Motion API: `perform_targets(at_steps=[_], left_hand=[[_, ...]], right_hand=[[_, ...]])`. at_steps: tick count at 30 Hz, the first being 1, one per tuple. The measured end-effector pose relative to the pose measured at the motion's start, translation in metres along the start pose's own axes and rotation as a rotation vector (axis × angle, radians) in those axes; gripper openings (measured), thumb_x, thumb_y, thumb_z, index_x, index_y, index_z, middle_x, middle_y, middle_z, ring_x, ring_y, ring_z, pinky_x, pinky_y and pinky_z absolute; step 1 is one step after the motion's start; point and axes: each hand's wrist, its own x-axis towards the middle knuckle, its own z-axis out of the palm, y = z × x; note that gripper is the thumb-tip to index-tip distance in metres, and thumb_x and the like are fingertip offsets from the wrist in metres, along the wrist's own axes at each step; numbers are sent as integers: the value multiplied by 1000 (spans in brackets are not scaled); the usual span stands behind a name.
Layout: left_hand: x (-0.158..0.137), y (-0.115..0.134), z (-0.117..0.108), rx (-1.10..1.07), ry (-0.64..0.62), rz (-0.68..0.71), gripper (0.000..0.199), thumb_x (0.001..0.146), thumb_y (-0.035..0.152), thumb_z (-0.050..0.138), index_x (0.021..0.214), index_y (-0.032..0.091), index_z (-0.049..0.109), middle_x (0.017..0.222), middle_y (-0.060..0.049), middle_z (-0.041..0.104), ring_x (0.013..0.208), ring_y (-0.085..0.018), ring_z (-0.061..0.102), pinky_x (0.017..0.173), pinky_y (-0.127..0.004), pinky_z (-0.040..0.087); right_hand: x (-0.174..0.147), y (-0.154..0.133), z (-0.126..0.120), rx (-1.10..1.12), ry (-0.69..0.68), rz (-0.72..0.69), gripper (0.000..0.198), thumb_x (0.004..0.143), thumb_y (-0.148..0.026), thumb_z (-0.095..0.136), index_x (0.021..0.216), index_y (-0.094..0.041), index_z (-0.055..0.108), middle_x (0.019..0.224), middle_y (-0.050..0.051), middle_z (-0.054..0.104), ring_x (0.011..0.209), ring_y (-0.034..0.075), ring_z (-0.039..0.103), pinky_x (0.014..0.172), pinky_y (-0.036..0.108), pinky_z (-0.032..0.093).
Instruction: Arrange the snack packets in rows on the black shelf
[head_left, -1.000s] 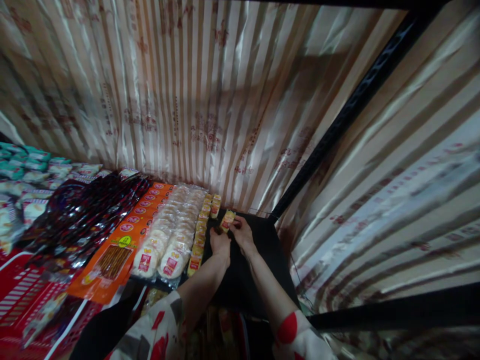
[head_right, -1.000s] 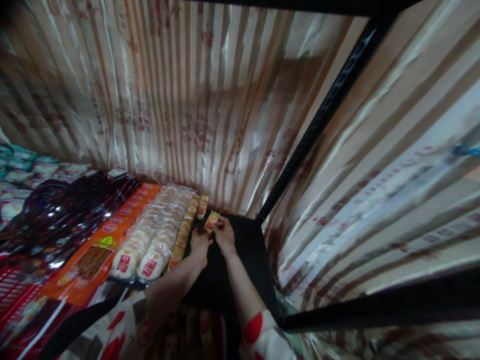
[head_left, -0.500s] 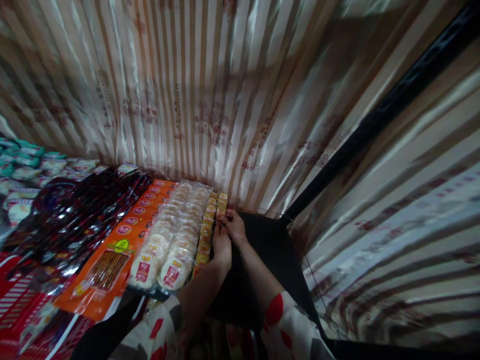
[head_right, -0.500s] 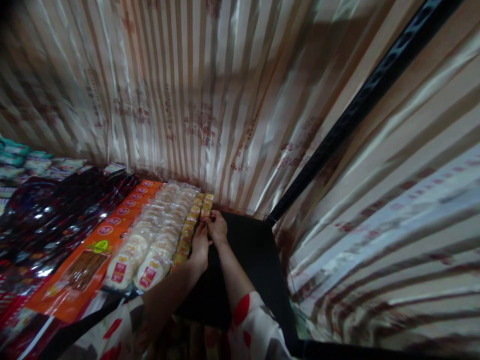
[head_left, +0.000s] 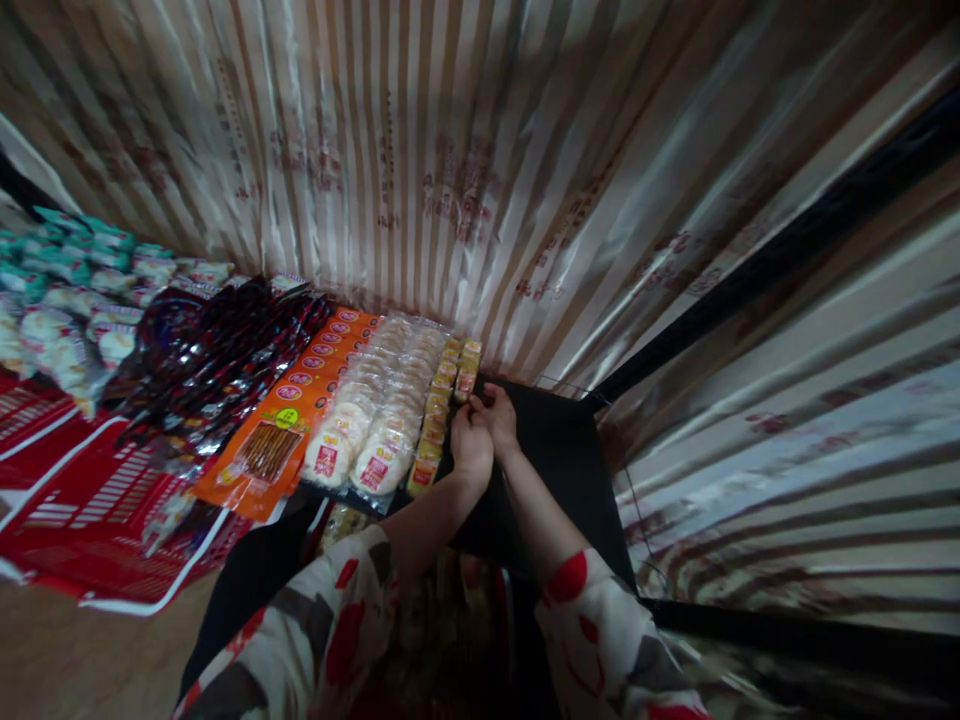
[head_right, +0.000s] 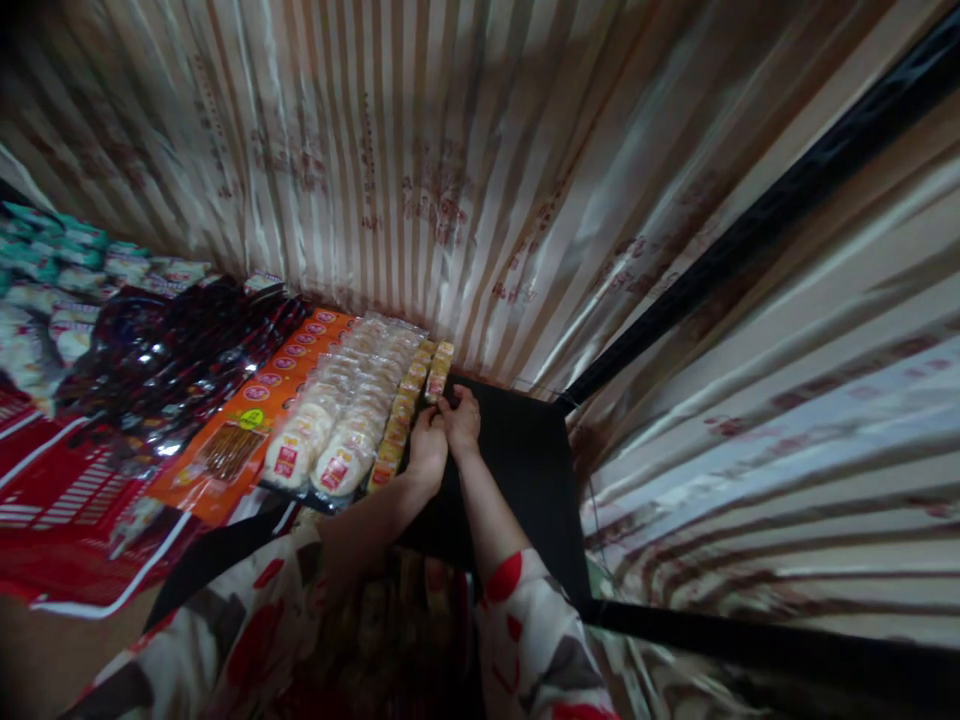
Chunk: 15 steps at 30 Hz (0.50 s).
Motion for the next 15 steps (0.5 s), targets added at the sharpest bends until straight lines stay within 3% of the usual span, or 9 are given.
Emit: perform_targets(at_steps=[3, 6, 9, 12, 15], left_hand=[[-31, 1, -13, 66, -7, -14, 33, 82, 17, 43, 110, 12, 58, 114, -15, 62, 110, -23, 55, 97, -33, 39], [-74, -5, -37, 70, -60, 70, 33, 82, 15, 40, 109, 15, 58, 113, -11, 62, 108, -20, 55, 97, -32, 40], [-118, -21, -76, 24, -142, 180, 32, 84, 17, 37, 109, 18, 56, 112, -8, 62, 105, -18, 56, 94, -31, 42], [-150, -48, -123, 73, -217, 219, 28, 86, 21, 35, 99, 20, 60, 102, -6, 63, 98, -17, 57, 92, -32, 43], [-161, -80, -165, 214, -58, 144, 24, 83, 19, 38, 91, 20, 60, 101, -7, 62, 99, -19, 55, 94, -35, 41]], right_hand=[[-26, -5, -11, 30, 8, -18, 32, 71, -33, 57, 100, -18, 59, 102, 9, 64, 91, 20, 61, 85, 38, 47], [-70, -16, -24, 88, 13, -42, 31, 76, -35, 53, 101, -17, 59, 104, 10, 64, 91, 20, 62, 85, 38, 48], [-131, -28, -35, 193, -32, -51, 33, 81, -36, 47, 107, -17, 56, 105, 10, 64, 84, 17, 64, 77, 33, 51], [-198, -35, -38, 166, -159, -44, 31, 85, -36, 43, 108, -19, 56, 92, 7, 67, 75, 16, 64, 69, 29, 52], [-250, -31, -26, -21, -346, -122, 25, 85, -31, 43, 99, -21, 61, 92, 5, 69, 86, 18, 64, 79, 31, 49]])
